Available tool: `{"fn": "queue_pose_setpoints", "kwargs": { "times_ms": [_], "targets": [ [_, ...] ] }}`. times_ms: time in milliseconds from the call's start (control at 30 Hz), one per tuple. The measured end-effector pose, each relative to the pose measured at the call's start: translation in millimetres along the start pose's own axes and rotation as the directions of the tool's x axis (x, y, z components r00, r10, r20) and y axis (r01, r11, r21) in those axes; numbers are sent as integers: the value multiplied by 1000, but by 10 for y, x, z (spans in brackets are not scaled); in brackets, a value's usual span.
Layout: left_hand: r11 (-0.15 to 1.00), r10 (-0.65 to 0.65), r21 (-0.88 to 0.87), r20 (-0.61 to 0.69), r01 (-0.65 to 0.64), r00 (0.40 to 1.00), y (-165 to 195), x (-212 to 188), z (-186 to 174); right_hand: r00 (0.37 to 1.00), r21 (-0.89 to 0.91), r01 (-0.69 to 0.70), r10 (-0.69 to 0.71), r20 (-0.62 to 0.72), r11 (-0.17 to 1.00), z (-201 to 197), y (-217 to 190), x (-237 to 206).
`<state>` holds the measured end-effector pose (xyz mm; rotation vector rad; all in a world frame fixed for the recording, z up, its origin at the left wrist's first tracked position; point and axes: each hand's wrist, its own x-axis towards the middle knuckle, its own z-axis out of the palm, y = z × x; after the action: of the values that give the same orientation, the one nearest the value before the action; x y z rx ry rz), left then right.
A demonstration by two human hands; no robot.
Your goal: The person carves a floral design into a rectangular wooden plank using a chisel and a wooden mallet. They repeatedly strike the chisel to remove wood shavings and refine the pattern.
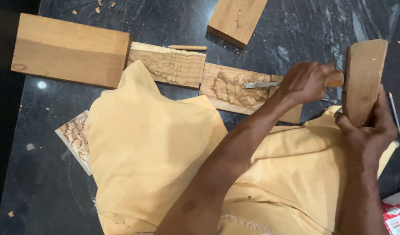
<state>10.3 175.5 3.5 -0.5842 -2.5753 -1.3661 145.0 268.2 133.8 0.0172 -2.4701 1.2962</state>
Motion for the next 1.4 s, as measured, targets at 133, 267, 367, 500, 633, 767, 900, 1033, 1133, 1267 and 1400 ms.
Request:
{"fn": "queue_pose_setpoints", "kwargs": {
  "times_ms": [133,267,367,500,633,767,900,1033,1133,1267,1400],
  "targets": [
    [996,48,-68,-96,-55,994,-19,13,16,988,4,-139,139,-62,990,-15,-39,33],
    [995,40,-93,-94,-48,995,-15,21,6,980,-133,191,-182,76,972,-30,18,83],
    [997,15,-77,-103,-23,995,13,3,-34,999,-71,41,-41,0,997,-40,112,96],
    [999,-10,-39,-85,6,996,29,-2,-124,986,-100,164,-160,49,981,-56,182,149],
    [999,-9,-39,-89,6,996,23,10,-154,998,54,45,-48,47,997,-42,105,186],
    [999,8,-52,-129,-14,992,-16,36,-128,999,11,-39,39,13,999,-30,-9,216],
    [998,-56,-9,-114,55,992,-56,66,-134,996,-55,-41,46,83,998,-50,99,304],
    [998,-27,-53,-179,17,983,-53,95,-156,996,-4,-91,91,1,996,-141,515,415],
    [998,-52,-40,-182,45,982,-71,106,-164,936,-214,315,-265,230,925,-330,851,514],
    [1000,-25,-21,-219,21,975,-105,117,-128,975,-260,145,-93,202,955,-384,1097,700],
    [998,-56,-24,-198,52,979,-175,146,-106,970,-39,79,-68,235,996,-301,951,663]
  ]
}}
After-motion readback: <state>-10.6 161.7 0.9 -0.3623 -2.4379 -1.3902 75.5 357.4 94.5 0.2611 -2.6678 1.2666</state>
